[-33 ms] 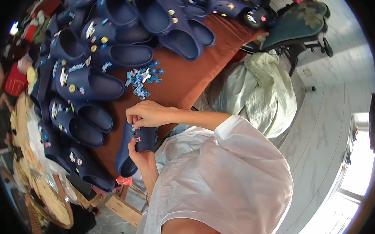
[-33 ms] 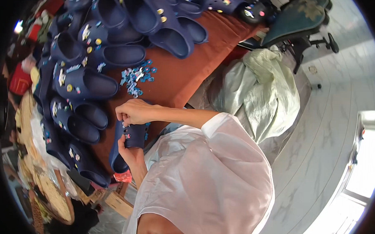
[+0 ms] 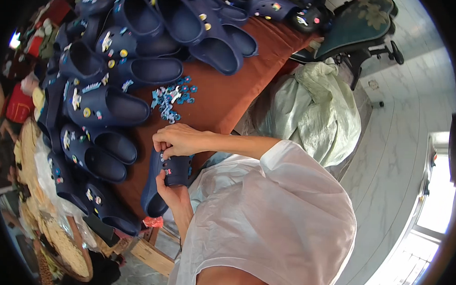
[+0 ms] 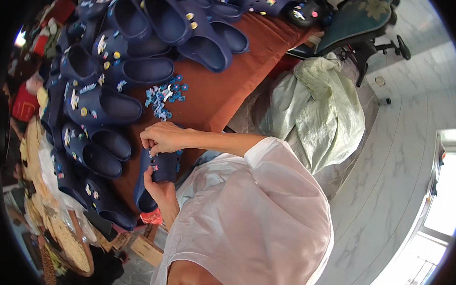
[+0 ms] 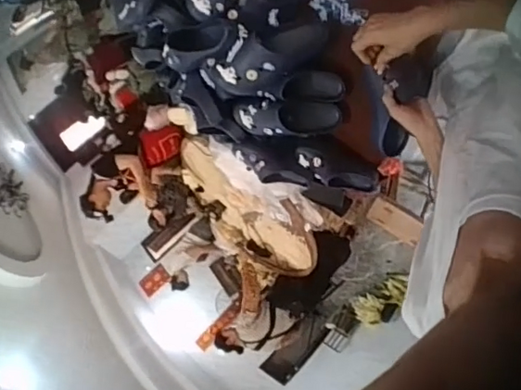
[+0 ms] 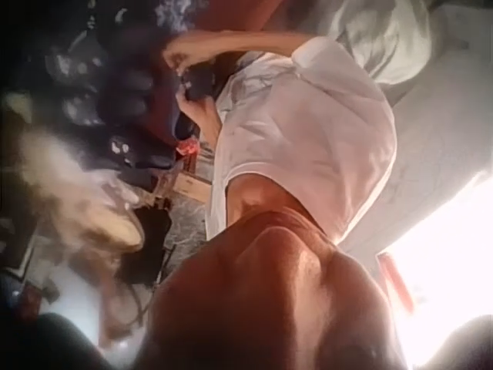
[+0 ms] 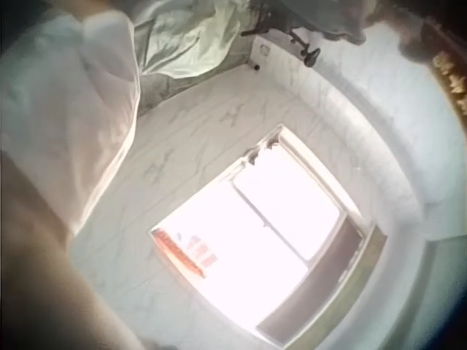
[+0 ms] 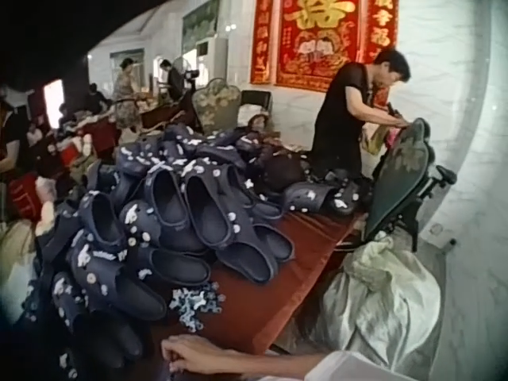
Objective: Decorate blue clogs with various cartoon charms.
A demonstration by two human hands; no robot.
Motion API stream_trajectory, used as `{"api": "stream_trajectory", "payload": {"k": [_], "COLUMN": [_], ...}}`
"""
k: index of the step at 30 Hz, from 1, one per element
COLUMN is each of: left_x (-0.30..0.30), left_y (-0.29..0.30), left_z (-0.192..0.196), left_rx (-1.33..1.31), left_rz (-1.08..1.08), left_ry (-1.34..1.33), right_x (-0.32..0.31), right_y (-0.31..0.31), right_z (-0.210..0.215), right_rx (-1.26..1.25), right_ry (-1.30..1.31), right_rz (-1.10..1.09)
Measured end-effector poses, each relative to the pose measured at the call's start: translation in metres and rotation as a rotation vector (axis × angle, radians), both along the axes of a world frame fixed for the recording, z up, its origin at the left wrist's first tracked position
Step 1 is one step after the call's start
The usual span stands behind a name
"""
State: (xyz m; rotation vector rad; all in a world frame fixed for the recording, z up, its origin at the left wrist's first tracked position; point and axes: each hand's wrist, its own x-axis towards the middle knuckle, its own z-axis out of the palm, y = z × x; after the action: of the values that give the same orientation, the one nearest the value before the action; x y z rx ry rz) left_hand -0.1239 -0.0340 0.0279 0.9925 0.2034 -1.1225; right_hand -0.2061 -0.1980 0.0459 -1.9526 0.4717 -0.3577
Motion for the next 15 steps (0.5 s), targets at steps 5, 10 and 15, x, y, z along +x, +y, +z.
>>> {"api": "stream_trajectory", "payload": {"k": [5,10,15], "left_x": [-0.013,-0.013,-0.015], "left_y": [-0.008,-0.010,-0.014], "left_z": [0.010,0.002,0.007], "left_rx": [0.050,0.067,0.082], "left_rz": [-0.035,-0.041,-0.056], "left_ry": [-0.031,-0.047,-0.058], "right_x": [-0.018,-0.021,-0.013], "right_y": [-0.006,-0.012,-0.015], "right_z": [-0.001,-0.006,-0.005], "right_rx": [-0.124,-0.103,-0.088], "right_ry": [0.042,0.077,0.129], "right_rz": [-0.055,-0.048,-0.022]}}
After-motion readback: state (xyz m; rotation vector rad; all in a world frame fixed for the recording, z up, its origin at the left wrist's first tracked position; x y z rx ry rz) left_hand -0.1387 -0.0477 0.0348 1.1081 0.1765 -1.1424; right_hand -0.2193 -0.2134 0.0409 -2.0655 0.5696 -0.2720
